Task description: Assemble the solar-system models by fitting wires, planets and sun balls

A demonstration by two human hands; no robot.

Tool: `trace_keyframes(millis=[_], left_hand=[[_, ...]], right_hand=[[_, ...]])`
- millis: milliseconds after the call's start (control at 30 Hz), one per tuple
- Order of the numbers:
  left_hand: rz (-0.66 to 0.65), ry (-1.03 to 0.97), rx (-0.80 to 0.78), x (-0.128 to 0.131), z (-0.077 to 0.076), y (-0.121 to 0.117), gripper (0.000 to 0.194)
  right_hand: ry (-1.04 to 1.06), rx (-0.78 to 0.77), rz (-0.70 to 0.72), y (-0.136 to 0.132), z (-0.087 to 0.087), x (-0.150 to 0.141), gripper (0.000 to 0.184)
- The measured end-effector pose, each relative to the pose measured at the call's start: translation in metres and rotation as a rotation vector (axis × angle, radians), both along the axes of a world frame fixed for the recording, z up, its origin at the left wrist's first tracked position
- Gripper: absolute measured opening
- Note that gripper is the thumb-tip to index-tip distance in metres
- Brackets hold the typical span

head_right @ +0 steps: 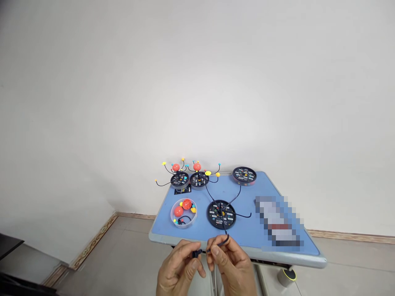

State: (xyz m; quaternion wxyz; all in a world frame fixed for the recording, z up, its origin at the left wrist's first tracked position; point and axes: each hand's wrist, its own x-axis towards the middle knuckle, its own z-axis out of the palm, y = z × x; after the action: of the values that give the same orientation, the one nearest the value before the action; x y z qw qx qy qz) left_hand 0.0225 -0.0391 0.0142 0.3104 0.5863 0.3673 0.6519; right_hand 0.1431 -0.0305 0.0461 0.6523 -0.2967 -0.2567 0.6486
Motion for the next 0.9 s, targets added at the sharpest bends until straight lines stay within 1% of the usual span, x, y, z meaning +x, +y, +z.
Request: trace_keyframes(millis=[100, 333, 533, 900], left_hand=[[-0.009, -0.040, -0.030, 0.0011, -0.0009, -0.0004, 0.024], [-0.028, -0.009, 0.010, -0.0009, -0.0031, 0.0000, 0.020], [-0.058, -0.014, 0.033, 0.0002, -0.0011, -0.0003, 0.020], [-0.073, -0.023, 0.009, -0.0012, -0.0008, 0.0006, 0.019]], right_hand=[[-0.018, 0.003, -0.008, -0.0014, 0.0012, -0.0001, 0.030], [-0.045, 0.013, -0.018, -0.0039, 0.0037, 0.0007, 0.029], [-0.094, 0.010, -0.039, -0.0040, 0.0047, 0.0012, 0.031], [-0.098, 0.015, -0.028, -0.0039, 0.0042, 0.0004, 0.031]])
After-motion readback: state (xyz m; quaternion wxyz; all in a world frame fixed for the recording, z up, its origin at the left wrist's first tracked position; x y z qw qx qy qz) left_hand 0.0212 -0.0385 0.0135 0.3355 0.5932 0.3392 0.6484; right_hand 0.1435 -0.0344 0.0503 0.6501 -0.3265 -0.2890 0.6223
